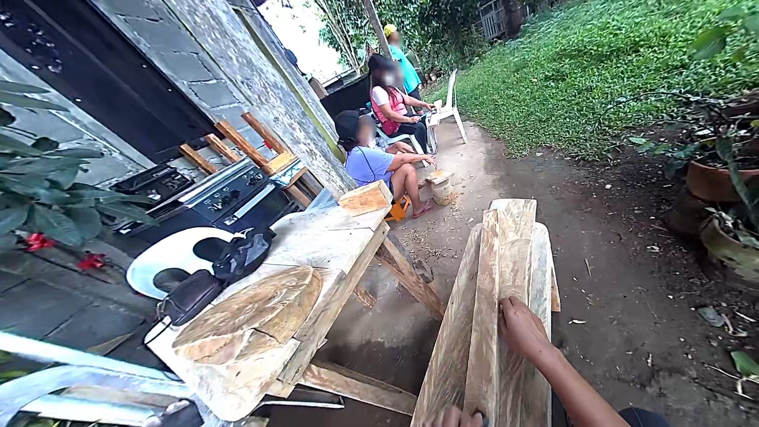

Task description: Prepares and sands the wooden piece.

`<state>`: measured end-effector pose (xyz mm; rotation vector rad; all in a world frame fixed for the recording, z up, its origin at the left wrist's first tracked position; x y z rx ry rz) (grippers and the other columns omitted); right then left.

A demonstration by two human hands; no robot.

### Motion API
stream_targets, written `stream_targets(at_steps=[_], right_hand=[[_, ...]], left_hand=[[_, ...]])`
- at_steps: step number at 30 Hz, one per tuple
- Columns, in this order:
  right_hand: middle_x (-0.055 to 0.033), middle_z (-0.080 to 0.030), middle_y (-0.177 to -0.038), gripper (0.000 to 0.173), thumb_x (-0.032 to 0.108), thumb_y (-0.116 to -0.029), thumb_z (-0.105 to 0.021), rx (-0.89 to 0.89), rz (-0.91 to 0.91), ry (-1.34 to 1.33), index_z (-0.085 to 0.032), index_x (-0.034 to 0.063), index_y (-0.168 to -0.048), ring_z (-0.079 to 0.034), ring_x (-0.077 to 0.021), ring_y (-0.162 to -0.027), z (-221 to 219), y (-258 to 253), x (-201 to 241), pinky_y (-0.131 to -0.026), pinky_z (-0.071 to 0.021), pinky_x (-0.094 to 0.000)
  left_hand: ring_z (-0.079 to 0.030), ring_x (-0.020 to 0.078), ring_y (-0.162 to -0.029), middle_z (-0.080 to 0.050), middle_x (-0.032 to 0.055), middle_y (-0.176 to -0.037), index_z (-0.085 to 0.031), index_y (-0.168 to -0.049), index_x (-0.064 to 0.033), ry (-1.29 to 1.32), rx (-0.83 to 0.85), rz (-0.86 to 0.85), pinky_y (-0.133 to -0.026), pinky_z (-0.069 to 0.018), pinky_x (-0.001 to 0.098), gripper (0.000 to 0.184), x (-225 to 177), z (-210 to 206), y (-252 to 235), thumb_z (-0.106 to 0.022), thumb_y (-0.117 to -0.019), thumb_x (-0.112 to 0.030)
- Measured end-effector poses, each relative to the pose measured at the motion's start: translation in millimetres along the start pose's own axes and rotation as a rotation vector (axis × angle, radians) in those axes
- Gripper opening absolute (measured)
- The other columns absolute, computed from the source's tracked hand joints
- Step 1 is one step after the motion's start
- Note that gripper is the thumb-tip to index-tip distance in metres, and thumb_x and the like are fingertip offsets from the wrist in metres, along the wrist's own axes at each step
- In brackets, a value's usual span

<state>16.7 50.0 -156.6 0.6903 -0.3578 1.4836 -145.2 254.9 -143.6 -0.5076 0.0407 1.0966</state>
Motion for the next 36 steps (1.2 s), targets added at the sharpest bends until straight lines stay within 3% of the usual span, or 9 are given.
stream_targets(at_steps=[3, 8, 10, 16, 22, 28, 36], right_hand=[[-0.0222, -0.058, -0.138, 0.039, 0.018, -0.1063, -0.048, 0.005, 0.007, -0.015, -0.056, -0.0012, -0.140, -0.058, -0.0357, -0.129, 0, 0, -1, -0.106, -0.0493, -0.0472], [-0.0217, -0.057, -0.139, 0.040, 0.017, -0.1063, -0.048, 0.024, -0.001, -0.033, -0.055, -0.0008, -0.142, -0.059, -0.0352, -0.129, 4, -1, -2, -0.106, -0.0490, -0.0475], [-0.0220, -0.057, -0.140, 0.040, 0.017, -0.1062, -0.048, 0.028, -0.002, -0.035, -0.055, -0.0010, -0.142, -0.059, -0.0357, -0.129, 3, -3, -3, -0.106, -0.0491, -0.0482], [-0.0216, -0.058, -0.139, 0.040, 0.018, -0.1059, -0.048, 0.024, -0.012, -0.031, -0.056, -0.0008, -0.140, -0.060, -0.0354, -0.128, 2, -4, -4, -0.105, -0.0501, -0.0483], [-0.0207, -0.059, -0.136, 0.039, 0.017, -0.1056, -0.047, 0.009, -0.013, -0.028, -0.057, -0.0004, -0.139, -0.060, -0.0343, -0.126, 2, -4, -3, -0.104, -0.0510, -0.0474], [-0.0205, -0.059, -0.136, 0.039, 0.017, -0.1055, -0.048, 0.008, -0.014, -0.019, -0.056, -0.0005, -0.140, -0.061, -0.0339, -0.126, 2, -4, -2, -0.104, -0.0509, -0.0469], [-0.0209, -0.057, -0.138, 0.041, 0.018, -0.1063, -0.047, 0.038, 0.000, -0.036, -0.055, -0.0001, -0.142, -0.059, -0.0343, -0.128, 3, -3, -3, -0.106, -0.0498, -0.0467]], left_hand=[[-0.069, 0.0331, -0.085, -0.070, 0.0132, -0.087, -0.080, -0.098, -0.0073, -0.036, -0.034, -0.033, -0.082, -0.0529, 0.0523, 0.024, 0, -7, -37, -0.061, -0.0977, -0.022], [-0.069, 0.0360, -0.092, -0.071, 0.0129, -0.092, -0.079, -0.098, -0.0086, -0.084, -0.080, -0.029, -0.085, -0.0522, 0.0571, 0.023, 6, -32, -105, -0.060, -0.0960, -0.021], [-0.068, 0.0385, -0.099, -0.071, 0.0151, -0.098, -0.078, -0.102, -0.0071, -0.086, -0.029, 0.015, -0.089, -0.0503, 0.0596, 0.023, 7, -40, -132, -0.060, -0.0981, -0.021], [-0.060, 0.0347, -0.119, -0.067, 0.0162, -0.119, -0.073, -0.119, -0.0084, -0.145, 0.201, 0.154, -0.105, -0.0411, 0.0541, 0.031, 5, -57, -212, -0.050, -0.1060, -0.025], [-0.057, 0.0319, -0.128, -0.063, 0.0145, -0.132, -0.067, -0.129, -0.0118, -0.197, 0.296, 0.209, -0.108, -0.0403, 0.0529, 0.033, 3, -73, -269, -0.046, -0.1073, -0.026], [-0.054, 0.0310, -0.132, -0.059, 0.0136, -0.138, -0.064, -0.136, -0.0140, -0.225, 0.309, 0.266, -0.108, -0.0406, 0.0528, 0.035, 4, -87, -302, -0.045, -0.1084, -0.025], [-0.054, 0.0314, -0.133, -0.058, 0.0139, -0.141, -0.062, -0.138, -0.0139, -0.289, 0.336, 0.273, -0.109, -0.0406, 0.0529, 0.036, 1, -85, -301, -0.044, -0.1086, -0.024]])
Point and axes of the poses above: each hand's wrist, its own y-axis away from the middle knuckle, its own z-axis out of the back of the hand, x = y × z, the point moved 3 cm from there along -y, towards the middle knuckle
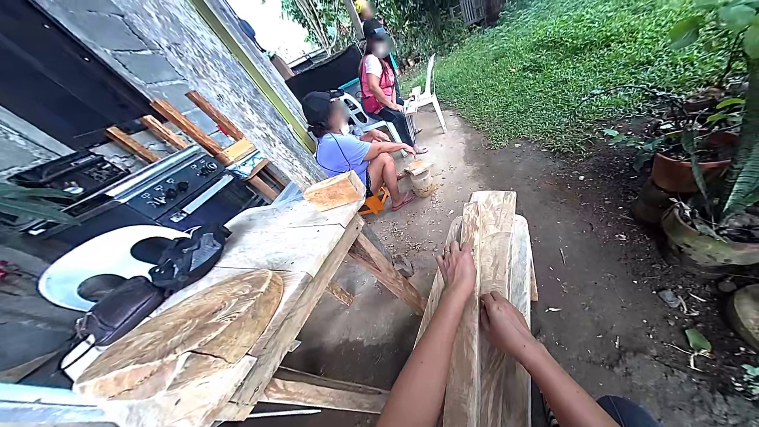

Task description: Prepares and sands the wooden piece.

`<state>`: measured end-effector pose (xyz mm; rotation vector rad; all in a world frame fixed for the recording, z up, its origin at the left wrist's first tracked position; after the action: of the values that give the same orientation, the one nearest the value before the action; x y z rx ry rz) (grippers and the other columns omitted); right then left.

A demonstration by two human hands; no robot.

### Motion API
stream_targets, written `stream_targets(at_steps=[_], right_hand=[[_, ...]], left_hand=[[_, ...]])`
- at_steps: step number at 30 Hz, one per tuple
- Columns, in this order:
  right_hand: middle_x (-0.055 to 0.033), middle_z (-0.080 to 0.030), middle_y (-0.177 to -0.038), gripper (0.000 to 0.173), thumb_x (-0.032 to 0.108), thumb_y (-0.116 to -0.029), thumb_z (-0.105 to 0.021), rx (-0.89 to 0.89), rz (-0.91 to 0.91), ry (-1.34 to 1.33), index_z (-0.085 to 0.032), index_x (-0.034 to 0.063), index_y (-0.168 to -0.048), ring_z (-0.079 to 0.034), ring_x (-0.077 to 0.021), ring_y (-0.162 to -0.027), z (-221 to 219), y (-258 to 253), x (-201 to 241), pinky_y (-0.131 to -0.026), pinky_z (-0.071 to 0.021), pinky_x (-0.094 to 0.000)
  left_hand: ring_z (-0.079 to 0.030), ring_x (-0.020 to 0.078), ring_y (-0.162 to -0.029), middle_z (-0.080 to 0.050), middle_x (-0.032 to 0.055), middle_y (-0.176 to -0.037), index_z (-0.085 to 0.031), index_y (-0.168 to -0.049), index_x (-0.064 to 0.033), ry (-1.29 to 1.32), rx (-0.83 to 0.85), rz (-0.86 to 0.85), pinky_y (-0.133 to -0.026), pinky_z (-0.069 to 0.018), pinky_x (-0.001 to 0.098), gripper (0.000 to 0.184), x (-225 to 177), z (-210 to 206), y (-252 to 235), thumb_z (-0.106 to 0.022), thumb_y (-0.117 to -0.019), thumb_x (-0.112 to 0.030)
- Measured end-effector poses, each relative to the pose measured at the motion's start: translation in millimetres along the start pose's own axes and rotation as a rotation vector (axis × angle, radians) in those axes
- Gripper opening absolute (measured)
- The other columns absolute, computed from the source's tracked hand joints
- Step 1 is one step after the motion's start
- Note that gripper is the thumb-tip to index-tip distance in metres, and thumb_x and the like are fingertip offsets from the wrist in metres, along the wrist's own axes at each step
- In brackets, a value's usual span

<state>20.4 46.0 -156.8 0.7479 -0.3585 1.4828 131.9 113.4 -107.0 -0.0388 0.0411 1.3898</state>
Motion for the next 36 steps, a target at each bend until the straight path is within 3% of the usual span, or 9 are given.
stream_targets(at_steps=[7, 15, 20, 26, 31, 36], right_hand=[[-0.0222, -0.059, -0.135, 0.039, 0.019, -0.1059, -0.048, 0.011, 0.011, -0.010, -0.057, -0.0017, -0.138, -0.062, -0.0357, -0.124, 2, -2, 0, -0.103, -0.0510, -0.0487], [-0.0225, -0.058, -0.137, 0.039, 0.019, -0.1064, -0.048, 0.019, 0.019, -0.013, -0.056, -0.0017, -0.139, -0.061, -0.0356, -0.125, 4, -1, 0, -0.105, -0.0499, -0.0488], [-0.0226, -0.058, -0.137, 0.040, 0.018, -0.1068, -0.048, 0.017, 0.021, -0.008, -0.055, -0.0018, -0.140, -0.060, -0.0363, -0.126, 3, 1, 0, -0.106, -0.0493, -0.0482], [-0.0221, -0.058, -0.138, 0.039, 0.018, -0.1068, -0.048, 0.013, 0.022, -0.004, -0.056, -0.0016, -0.140, -0.061, -0.0356, -0.126, 3, 1, 0, -0.105, -0.0494, -0.0481], [-0.0219, -0.057, -0.139, 0.040, 0.019, -0.1070, -0.048, 0.014, 0.010, -0.008, -0.055, -0.0002, -0.141, -0.060, -0.0352, -0.126, 3, 1, 0, -0.106, -0.0489, -0.0483], [-0.0223, -0.058, -0.138, 0.040, 0.019, -0.1064, -0.049, 0.002, 0.012, 0.001, -0.056, -0.0009, -0.141, -0.061, -0.0353, -0.125, 1, 0, -1, -0.105, -0.0499, -0.0491]], left_hand=[[-0.055, 0.0340, -0.131, -0.060, 0.0173, -0.139, -0.063, -0.138, -0.0110, -0.018, -0.033, -0.064, -0.110, -0.0403, 0.0539, 0.038, 7, -4, 42, -0.044, -0.1084, -0.026], [-0.065, 0.0365, -0.110, -0.069, 0.0176, -0.110, -0.075, -0.111, -0.0061, 0.078, -0.242, -0.182, -0.100, -0.0457, 0.0550, 0.027, 34, -16, 116, -0.054, -0.1035, -0.023], [-0.067, 0.0366, -0.103, -0.070, 0.0165, -0.102, -0.076, -0.104, -0.0067, 0.087, -0.313, -0.239, -0.098, -0.0472, 0.0563, 0.025, 47, -18, 148, -0.057, -0.1003, -0.022], [-0.070, 0.0335, -0.083, -0.069, 0.0125, -0.084, -0.079, -0.091, -0.0079, 0.122, -0.535, -0.321, -0.081, -0.0539, 0.0527, 0.024, 66, -28, 209, -0.059, -0.0941, -0.022], [-0.070, 0.0331, -0.081, -0.070, 0.0128, -0.082, -0.079, -0.092, -0.0075, 0.178, -0.465, -0.281, -0.080, -0.0543, 0.0507, 0.024, 80, -27, 261, -0.061, -0.0946, -0.022], [-0.068, 0.0350, -0.087, -0.070, 0.0166, -0.088, -0.078, -0.099, -0.0039, 0.259, -0.339, -0.257, -0.087, -0.0510, 0.0526, 0.025, 94, -30, 292, -0.059, -0.0993, -0.021]])
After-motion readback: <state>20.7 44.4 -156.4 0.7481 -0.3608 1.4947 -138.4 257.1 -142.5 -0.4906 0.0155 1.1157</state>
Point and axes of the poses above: each hand's wrist, its own y-axis away from the middle knuckle, its own z-axis out of the back of the hand, x = y × z, the point moved 3 cm from there along -y, towards the middle knuckle
